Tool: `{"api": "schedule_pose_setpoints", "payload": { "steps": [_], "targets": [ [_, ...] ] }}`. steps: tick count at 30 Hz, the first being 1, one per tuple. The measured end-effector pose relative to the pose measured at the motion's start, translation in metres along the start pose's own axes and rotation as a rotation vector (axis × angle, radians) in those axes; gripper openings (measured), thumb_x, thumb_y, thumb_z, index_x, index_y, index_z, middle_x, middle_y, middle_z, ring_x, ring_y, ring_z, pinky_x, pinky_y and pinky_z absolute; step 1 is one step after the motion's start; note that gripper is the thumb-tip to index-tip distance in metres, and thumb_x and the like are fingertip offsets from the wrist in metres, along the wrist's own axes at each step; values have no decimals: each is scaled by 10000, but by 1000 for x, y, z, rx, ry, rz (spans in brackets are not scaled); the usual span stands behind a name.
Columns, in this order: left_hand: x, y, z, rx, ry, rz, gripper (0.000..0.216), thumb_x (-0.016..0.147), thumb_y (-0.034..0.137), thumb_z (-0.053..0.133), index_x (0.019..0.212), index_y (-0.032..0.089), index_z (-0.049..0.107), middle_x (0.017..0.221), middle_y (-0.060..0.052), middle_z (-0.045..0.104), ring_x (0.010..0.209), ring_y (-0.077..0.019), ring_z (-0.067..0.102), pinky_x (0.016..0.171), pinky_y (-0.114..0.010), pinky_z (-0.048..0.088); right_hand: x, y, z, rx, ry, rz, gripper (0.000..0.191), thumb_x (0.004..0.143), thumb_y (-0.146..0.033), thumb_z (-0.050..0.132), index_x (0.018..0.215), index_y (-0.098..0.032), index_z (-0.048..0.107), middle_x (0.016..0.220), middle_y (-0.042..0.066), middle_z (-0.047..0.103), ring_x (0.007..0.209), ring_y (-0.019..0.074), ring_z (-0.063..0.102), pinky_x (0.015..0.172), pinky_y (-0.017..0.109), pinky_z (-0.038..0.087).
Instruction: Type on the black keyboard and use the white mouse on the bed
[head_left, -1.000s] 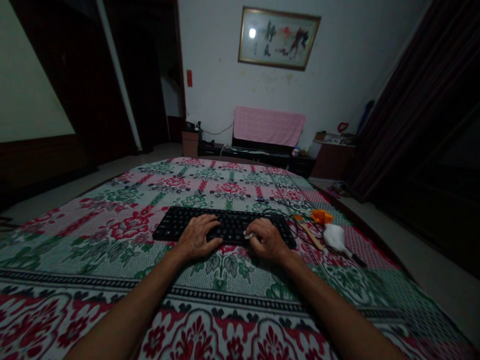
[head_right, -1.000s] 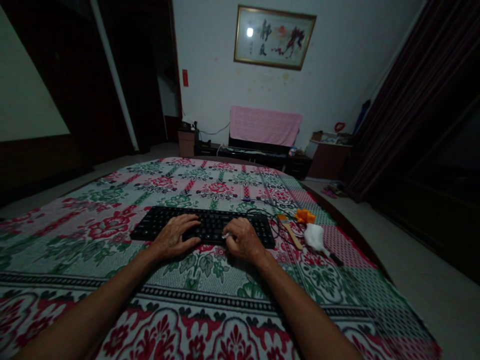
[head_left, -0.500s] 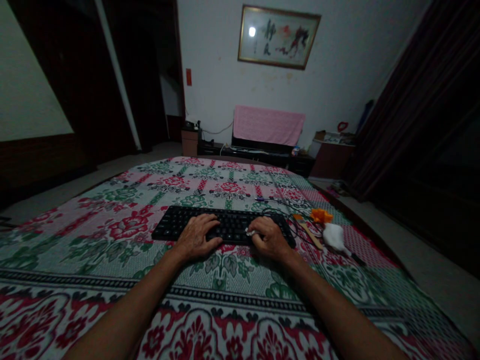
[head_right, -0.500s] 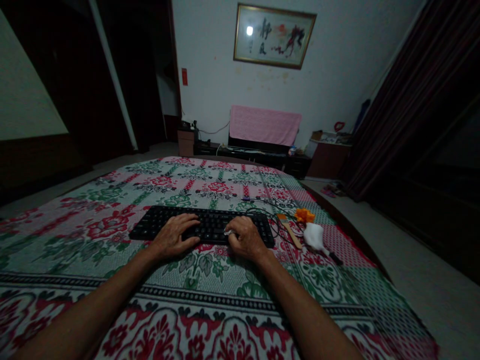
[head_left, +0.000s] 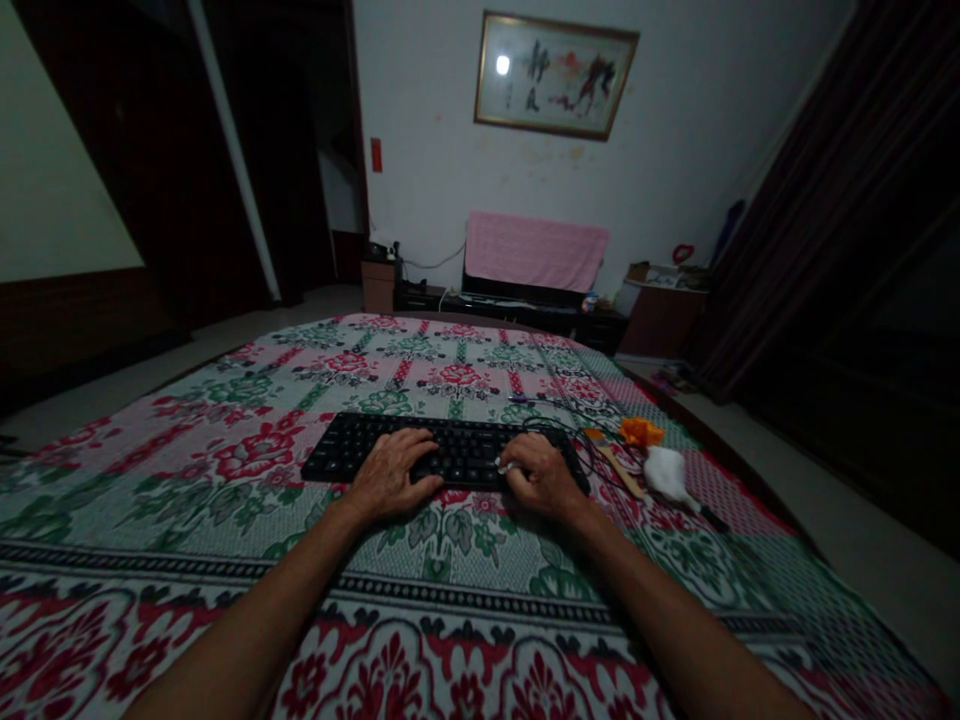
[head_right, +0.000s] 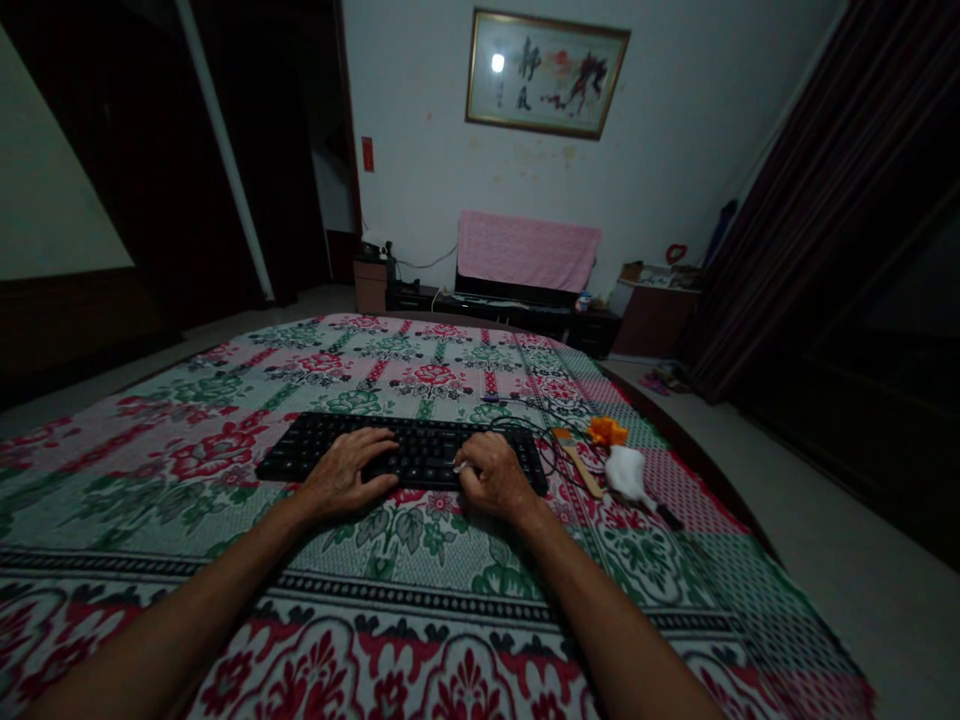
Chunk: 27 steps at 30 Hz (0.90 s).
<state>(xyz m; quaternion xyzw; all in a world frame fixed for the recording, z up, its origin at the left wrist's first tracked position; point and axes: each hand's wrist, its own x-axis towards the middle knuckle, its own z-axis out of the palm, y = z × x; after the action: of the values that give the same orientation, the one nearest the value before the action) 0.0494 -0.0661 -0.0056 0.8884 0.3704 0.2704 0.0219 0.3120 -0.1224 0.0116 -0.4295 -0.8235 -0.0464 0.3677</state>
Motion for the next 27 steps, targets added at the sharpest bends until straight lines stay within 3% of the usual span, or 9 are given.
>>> {"api": "schedule_pose_setpoints", "payload": {
  "steps": [4,8,12,15,19,27],
  "targets": [
    [0,-1,1,-2,-1,-10,446,778,454,575,1146,204,609,1299,-86,568,1226,-274,466,1027,-467,339,1,-5,6,33,-55,-53,233,658,-46,466,780,-184,609,878,56,600,862,182,540,778,320,400],
    [0,0,0,11,-6,2,444,788,458,564,1147,200,607,1300,-86,567,1221,-267,468,1015,-456,351,0,-5,4,-25,-113,-8,190,660,-57,464,716,-177,601,750,38,583,740,167,526,714,301,392],
    [0,0,0,14,-6,3,444,789,460,561,1148,204,607,1298,-87,567,1220,-269,471,1014,-455,353,1,3,-3,-23,-26,55,188,666,-54,460,698,-179,597,714,30,579,712,160,532,701,292,401],
    [0,0,1,23,-4,-1,451,788,449,564,1153,187,605,1301,-93,564,1226,-269,465,1026,-457,344,4,9,-1,-26,45,67,271,692,-41,458,837,-179,641,870,58,624,851,184,561,797,325,427],
    [0,-1,1,38,-5,7,456,787,456,564,1152,186,606,1304,-93,561,1223,-267,467,1030,-451,343,8,14,8,-93,-8,89,370,728,-12,454,983,-187,657,1035,84,636,970,210,556,858,368,427],
    [0,0,0,9,7,19,441,786,452,569,1139,190,614,1277,-93,578,1210,-270,474,1012,-456,359,5,7,6,-128,-132,115,238,696,-59,504,818,-180,668,841,54,651,810,186,563,771,316,414]
  ]
}}
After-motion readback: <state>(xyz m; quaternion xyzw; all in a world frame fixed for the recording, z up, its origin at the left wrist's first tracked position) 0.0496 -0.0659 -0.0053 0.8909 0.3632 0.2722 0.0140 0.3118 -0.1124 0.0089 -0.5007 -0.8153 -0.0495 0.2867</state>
